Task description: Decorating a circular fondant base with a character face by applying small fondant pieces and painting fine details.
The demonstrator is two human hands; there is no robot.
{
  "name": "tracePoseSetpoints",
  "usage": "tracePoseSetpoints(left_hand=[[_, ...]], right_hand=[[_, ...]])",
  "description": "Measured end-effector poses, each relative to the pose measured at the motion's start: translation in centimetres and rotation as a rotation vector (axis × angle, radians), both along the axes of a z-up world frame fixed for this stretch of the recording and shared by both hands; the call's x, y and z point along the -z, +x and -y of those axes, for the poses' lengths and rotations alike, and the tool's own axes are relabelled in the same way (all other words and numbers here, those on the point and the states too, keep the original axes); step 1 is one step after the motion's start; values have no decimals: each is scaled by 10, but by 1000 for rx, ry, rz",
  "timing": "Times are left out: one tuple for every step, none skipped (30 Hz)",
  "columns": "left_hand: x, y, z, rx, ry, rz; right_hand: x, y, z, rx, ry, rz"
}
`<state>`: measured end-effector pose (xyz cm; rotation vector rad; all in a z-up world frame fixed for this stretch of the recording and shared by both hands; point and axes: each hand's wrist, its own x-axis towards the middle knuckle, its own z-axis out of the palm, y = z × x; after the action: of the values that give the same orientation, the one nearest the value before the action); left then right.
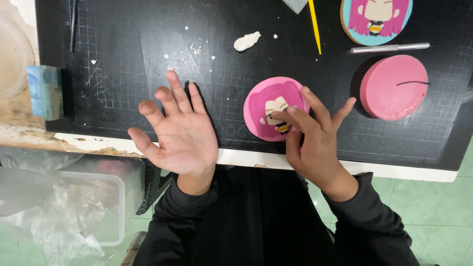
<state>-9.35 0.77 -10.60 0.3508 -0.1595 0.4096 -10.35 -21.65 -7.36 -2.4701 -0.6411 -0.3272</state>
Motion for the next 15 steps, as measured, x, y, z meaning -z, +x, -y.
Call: tracePoseSetpoints(left_hand=[[0, 0, 0, -1, 2, -5], [-1, 0, 0, -1, 3, -4], [-1, 0, 0, -2, 5, -4], [-1, 0, 0, -2, 7, -4], [-1, 0, 0, -3, 8, -4], [0, 0, 0, -2, -2, -7], [0, 0, 0, 0, -12, -9], [0, 0, 0, 0, -12, -10], [0, 0, 0, -2, -6, -9], [-1, 0, 0, -4, 0, -8], [0, 0, 0, -4, 0, -8], [0, 0, 0, -4, 8, -2], [0, 0, 0, -4, 15, 5], [0, 0, 0, -2, 16, 5], [0, 0, 0, -2, 11, 1]], right_hand=[[0, 0, 0, 8, 5, 15], [0, 0, 0, 7, 6, 15], [0, 0, 1, 6, 20, 11], [0, 0, 1, 4, 34, 5], [0, 0, 0, 4, 35, 5], [-1, 0, 0, 3, 39, -11], [-2, 0, 0, 1, 44, -26], [-2, 1, 0, 1, 44, -27], [-1, 1, 0, -4, 39, -15], [-1, 1, 0, -10, 35, -3], [-1, 1, -1, -10, 36, -4], [-1, 0, 0, -8, 38, -6], [0, 0, 0, -6, 40, -8], [-1, 0, 0, -4, 40, -8], [-1, 0, 0, -1, 49, -13]])
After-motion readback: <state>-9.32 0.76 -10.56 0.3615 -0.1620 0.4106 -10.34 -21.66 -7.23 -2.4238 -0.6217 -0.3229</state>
